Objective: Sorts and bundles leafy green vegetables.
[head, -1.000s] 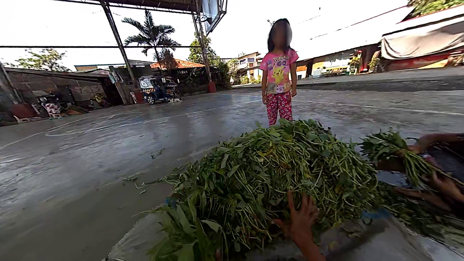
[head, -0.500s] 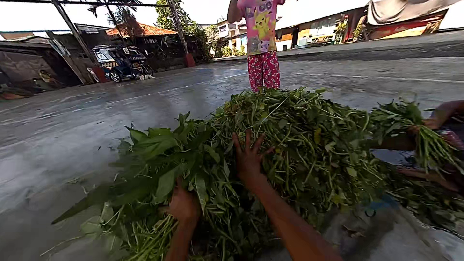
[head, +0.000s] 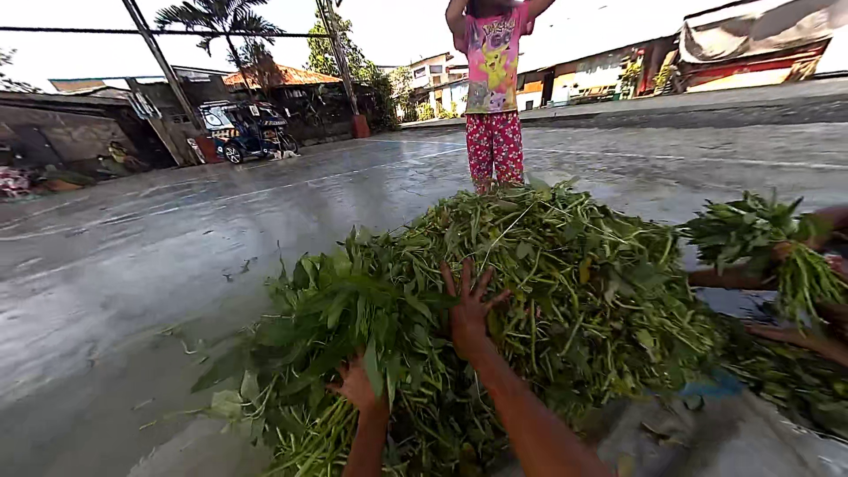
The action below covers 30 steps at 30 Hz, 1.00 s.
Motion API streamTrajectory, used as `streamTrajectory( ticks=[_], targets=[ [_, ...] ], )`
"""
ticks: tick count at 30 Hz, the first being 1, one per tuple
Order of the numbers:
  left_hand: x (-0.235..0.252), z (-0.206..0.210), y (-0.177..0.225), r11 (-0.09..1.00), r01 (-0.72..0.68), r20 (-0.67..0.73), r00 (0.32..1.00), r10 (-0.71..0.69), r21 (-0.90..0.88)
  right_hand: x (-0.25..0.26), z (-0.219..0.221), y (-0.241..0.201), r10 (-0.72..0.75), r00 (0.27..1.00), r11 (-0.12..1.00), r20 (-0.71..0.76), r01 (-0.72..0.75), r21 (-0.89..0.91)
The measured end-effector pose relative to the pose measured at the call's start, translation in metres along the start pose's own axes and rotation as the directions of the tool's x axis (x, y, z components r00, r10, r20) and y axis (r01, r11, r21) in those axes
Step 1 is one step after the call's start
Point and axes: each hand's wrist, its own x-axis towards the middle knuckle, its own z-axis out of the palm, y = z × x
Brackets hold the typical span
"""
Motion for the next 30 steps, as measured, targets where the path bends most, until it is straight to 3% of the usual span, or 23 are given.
streamTrajectory(
  ticks=[4,9,12,14,16,18,19,20,21,23,25,26,30],
  targets=[
    [-0.013,-0.06,0.002,0.999,0.045,0.238,0.971,-0.038,-0.026,-0.023,-0.028,0.01,0.043,0.976,0.999,0.215,-0.044,0.001],
    [-0.056,-0.14,-0.053,0.96,-0.013,0.239,0.967,0.083,-0.279,-0.047,-0.102,0.017,0.029,0.846,0.999,0.533,-0.039,0.009],
    [-0.064,-0.177,-0.097,0.871,-0.033,0.184,0.973,0.14,-0.49,-0.056,-0.121,0.022,-0.024,0.881,0.993,0.473,-0.035,0.115],
    [-0.081,-0.217,-0.114,0.735,0.126,0.257,0.964,0.067,-0.666,-0.08,-0.136,0.012,-0.056,0.923,0.981,0.38,-0.021,0.195],
    [-0.101,-0.256,-0.133,0.625,0.253,0.293,0.955,-0.039,-0.738,-0.127,-0.145,-0.003,-0.083,0.97,0.964,0.227,0.02,0.265],
    [-0.119,-0.285,-0.16,0.512,0.279,0.277,0.957,-0.083,-0.812,-0.186,-0.131,-0.012,-0.115,0.991,0.918,0.071,0.079,0.389],
    [-0.13,-0.295,-0.174,0.451,0.27,0.252,0.963,-0.1,-0.851,-0.216,-0.115,-0.014,-0.134,0.989,0.88,0.06,0.091,0.466],
    [-0.143,-0.302,-0.187,0.391,0.268,0.235,0.963,-0.129,-0.881,-0.249,-0.095,-0.014,-0.154,0.977,0.841,0.147,0.051,0.539],
    [-0.158,-0.305,-0.199,0.338,0.275,0.223,0.957,-0.185,-0.9,-0.282,-0.074,-0.014,-0.186,0.927,0.813,0.326,-0.041,0.581],
    [-0.193,-0.301,-0.217,0.216,0.297,0.208,0.911,-0.356,-0.93,-0.343,-0.031,-0.016,-0.281,0.707,0.806,0.649,-0.193,0.559],
    [-0.233,-0.281,-0.234,0.073,0.337,0.261,0.833,-0.488,-0.939,-0.399,0.002,-0.02,-0.277,0.498,0.869,0.822,-0.236,0.436],
    [-0.251,-0.266,-0.243,-0.006,0.364,0.313,0.792,-0.524,-0.931,-0.422,0.013,-0.022,-0.231,0.431,0.908,0.872,-0.228,0.353],
    [-0.278,-0.215,-0.256,-0.246,0.517,0.557,0.617,-0.556,-0.82,-0.477,0.03,-0.026,0.023,0.306,0.993,0.952,-0.119,0.014]
  ],
)
